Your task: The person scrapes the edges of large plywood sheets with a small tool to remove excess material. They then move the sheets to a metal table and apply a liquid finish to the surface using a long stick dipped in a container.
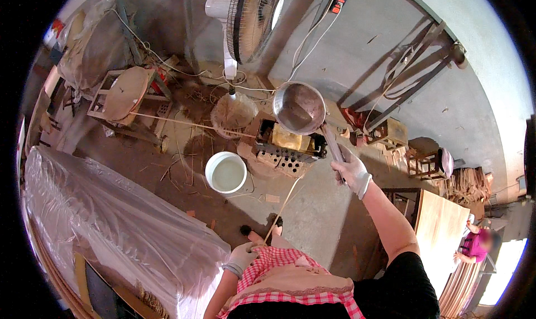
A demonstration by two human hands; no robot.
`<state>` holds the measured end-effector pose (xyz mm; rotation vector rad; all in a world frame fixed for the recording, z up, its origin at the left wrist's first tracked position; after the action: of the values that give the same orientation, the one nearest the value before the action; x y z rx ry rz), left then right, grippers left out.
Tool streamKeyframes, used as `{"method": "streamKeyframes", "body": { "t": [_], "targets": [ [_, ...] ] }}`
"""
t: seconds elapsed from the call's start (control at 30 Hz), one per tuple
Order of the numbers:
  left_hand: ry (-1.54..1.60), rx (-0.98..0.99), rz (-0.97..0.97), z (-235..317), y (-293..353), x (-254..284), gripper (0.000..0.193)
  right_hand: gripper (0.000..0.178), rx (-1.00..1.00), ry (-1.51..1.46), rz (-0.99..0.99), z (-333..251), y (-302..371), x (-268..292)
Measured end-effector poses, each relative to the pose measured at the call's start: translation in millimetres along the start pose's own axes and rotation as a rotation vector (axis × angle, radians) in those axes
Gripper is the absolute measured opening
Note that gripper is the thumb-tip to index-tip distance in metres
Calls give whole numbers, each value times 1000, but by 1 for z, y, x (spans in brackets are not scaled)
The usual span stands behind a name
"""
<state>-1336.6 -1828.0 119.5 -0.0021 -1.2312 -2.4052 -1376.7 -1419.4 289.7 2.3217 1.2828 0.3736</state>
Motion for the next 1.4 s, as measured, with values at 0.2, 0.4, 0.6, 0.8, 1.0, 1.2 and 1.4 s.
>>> {"method": "streamKeyframes", "body": {
  "t": [0.2, 0.4, 0.6, 0.8, 1.0, 1.2, 1.4],
  "targets": [
    [26, 7, 7, -7, -4, -2, 43, 64, -18, 14, 18, -8, 6, -10],
    [0, -39, 45, -7, -3, -3, 41, 65, -7, 50, -12, -6, 3, -11],
    [-83, -7, 31, -3, -3, 0, 40, 65, -12, 47, 16, -5, 3, -13],
    [-34, -20, 58, -8, -4, -3, 40, 69, 25, 83, -42, -5, 10, -10],
    [41, -10, 14, -6, -6, -6, 39, 69, 31, 66, 27, 8, 19, 4],
    [-25, -55, -13, 9, -4, -3, 41, 70, 56, 159, 84, 11, 43, 22],
    [-69, -45, -63, 14, -8, -6, 44, 69, 136, 332, 157, 10, 73, 36]
  ]
}}
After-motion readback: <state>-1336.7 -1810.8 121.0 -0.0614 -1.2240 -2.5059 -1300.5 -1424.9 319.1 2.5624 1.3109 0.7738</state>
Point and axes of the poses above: each hand's wrist, its own y-axis away from the middle knuckle, its own x-axis out of the back of the hand, z = x × y, the point moved 3 cm from there along -y, towards the middle knuckle, and after that the axes turned 15 degrees about -y, right-handed, at the moved point
